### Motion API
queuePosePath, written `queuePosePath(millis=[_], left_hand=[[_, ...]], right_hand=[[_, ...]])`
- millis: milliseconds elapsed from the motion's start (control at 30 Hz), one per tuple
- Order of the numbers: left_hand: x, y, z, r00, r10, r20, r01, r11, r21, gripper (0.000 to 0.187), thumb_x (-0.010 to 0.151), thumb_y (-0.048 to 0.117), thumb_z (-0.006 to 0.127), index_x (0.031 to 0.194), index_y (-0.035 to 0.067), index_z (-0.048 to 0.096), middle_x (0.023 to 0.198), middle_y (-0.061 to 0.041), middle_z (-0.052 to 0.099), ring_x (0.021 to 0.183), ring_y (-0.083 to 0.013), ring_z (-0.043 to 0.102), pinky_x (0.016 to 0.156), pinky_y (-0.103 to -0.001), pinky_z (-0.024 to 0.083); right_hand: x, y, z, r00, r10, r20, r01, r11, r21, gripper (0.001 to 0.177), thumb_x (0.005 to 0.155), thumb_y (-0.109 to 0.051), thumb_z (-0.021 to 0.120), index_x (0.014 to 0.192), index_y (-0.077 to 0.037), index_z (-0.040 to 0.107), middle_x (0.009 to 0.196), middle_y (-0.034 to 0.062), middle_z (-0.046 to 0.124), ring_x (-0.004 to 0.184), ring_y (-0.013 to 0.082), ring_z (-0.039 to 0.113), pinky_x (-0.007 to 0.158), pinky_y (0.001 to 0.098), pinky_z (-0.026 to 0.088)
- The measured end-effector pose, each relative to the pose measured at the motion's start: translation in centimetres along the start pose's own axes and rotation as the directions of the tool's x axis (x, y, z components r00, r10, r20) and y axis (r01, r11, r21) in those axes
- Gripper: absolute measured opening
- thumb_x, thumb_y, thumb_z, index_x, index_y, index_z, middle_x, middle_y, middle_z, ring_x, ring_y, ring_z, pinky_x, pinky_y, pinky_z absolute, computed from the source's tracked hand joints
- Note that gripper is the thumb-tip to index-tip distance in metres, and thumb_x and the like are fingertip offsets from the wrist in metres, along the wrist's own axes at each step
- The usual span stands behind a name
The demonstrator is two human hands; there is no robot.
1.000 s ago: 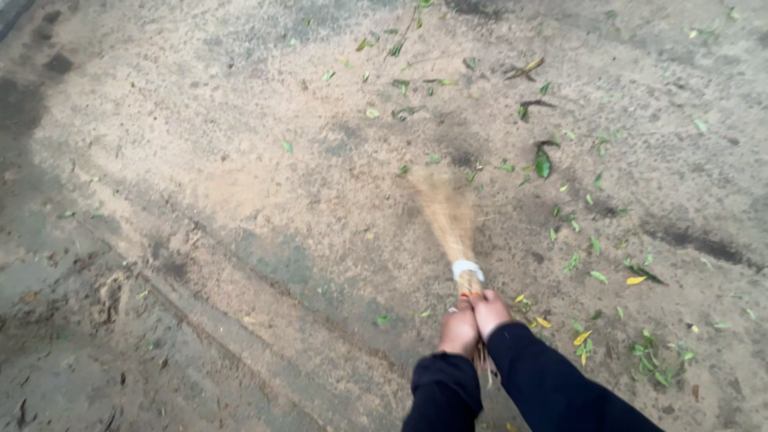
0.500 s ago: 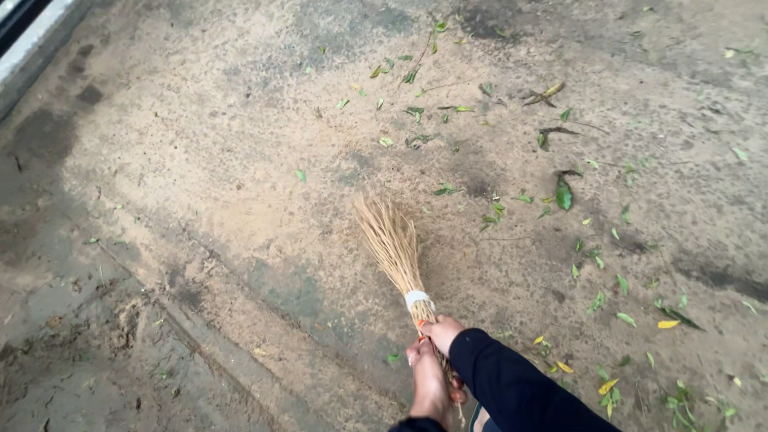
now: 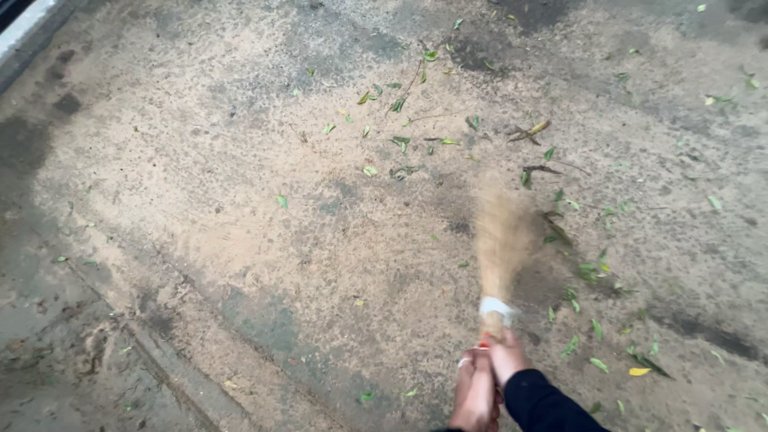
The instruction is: The person sweeps dirt and leaves across a dirt yard using a handheld broom made of sticks.
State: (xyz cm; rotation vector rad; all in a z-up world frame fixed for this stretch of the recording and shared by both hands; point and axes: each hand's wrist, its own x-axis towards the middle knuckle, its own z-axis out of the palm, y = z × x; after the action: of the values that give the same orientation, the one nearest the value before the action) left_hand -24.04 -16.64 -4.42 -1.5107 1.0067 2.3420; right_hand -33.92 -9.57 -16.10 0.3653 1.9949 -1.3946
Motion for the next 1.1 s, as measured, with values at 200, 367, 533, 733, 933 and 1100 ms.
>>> queuePosePath(millis=[200,367,533,733,933,1100], left_hand=[[4.0,0.9,-4.8,0.859,0.264,-0.438,-0.348,0.929,-0.123,0.036,0.101,0.032,0.036,0.127,0.013,0.053,0.098,-0.014,0.073,0.088,-0.0262,0.075,0.079,-0.039,0.06],[11.2,-1.2,-4.3,0.87,0.311,-0.384,-0.264,0.949,0.171,0.044,0.104,0.034,0.039,0.108,-0.001,0.065,0.091,-0.021,0.075,0.086,-0.034,0.075,0.075,-0.043,0.058],[11.9,0.5,-0.8,0.973,0.164,-0.165,-0.072,0.886,0.457,0.048,0.108,0.041,0.037,0.116,0.001,0.063,0.095,-0.022,0.071,0.091,-0.0396,0.07,0.077,-0.047,0.055],[3.1,7.5,0.2,0.968,0.126,-0.215,-0.112,0.991,0.077,0.045,0.106,0.043,0.033,0.127,0.012,0.059,0.072,-0.016,0.06,0.059,-0.0302,0.057,0.052,-0.042,0.044],[5.2,9.7,-1.4,0.926,0.106,-0.362,-0.211,0.941,-0.264,0.047,0.106,0.042,0.031,0.13,0.012,0.058,0.057,-0.012,0.056,0.037,-0.024,0.052,0.034,-0.038,0.04],[14.5,10.3,-0.2,0.975,0.092,-0.204,-0.128,0.977,-0.172,0.047,0.11,0.04,0.035,0.115,-0.002,0.056,0.052,-0.011,0.054,0.035,-0.0238,0.05,0.032,-0.04,0.038]], right_hand=[[2.5,1.4,10.5,0.886,0.071,0.458,-0.029,0.995,-0.097,0.03,0.095,-0.018,0.069,0.114,0.005,0.064,0.094,0.0145,0.075,0.081,0.0192,0.072,0.074,0.0339,0.059],[7.0,2.5,9.3,0.88,0.257,0.401,-0.235,0.967,-0.103,0.022,0.091,-0.011,0.065,0.096,0.009,0.073,0.084,0.0214,0.075,0.072,0.0302,0.073,0.065,0.0425,0.057],[7.9,1.4,2.9,0.972,0.16,0.172,-0.165,0.986,0.02,0.022,0.093,-0.012,0.063,0.097,0.006,0.075,0.089,0.0212,0.078,0.08,0.0297,0.074,0.071,0.0413,0.058],[3.4,-5.3,5.4,0.993,0.039,0.109,-0.016,0.979,-0.205,0.024,0.095,-0.016,0.061,0.111,0.0,0.067,0.096,0.0169,0.079,0.085,0.0263,0.076,0.078,0.0392,0.059],[7.9,-6.2,12.0,0.868,0.042,0.495,0.069,0.977,-0.204,0.025,0.095,-0.017,0.065,0.114,-0.001,0.069,0.098,0.016,0.078,0.087,0.0229,0.073,0.078,0.0363,0.058],[15.2,-8.0,10.8,0.897,0.121,0.425,-0.06,0.986,-0.154,0.028,0.094,-0.017,0.061,0.113,0.001,0.069,0.097,0.0199,0.077,0.083,0.0283,0.075,0.073,0.0388,0.061]])
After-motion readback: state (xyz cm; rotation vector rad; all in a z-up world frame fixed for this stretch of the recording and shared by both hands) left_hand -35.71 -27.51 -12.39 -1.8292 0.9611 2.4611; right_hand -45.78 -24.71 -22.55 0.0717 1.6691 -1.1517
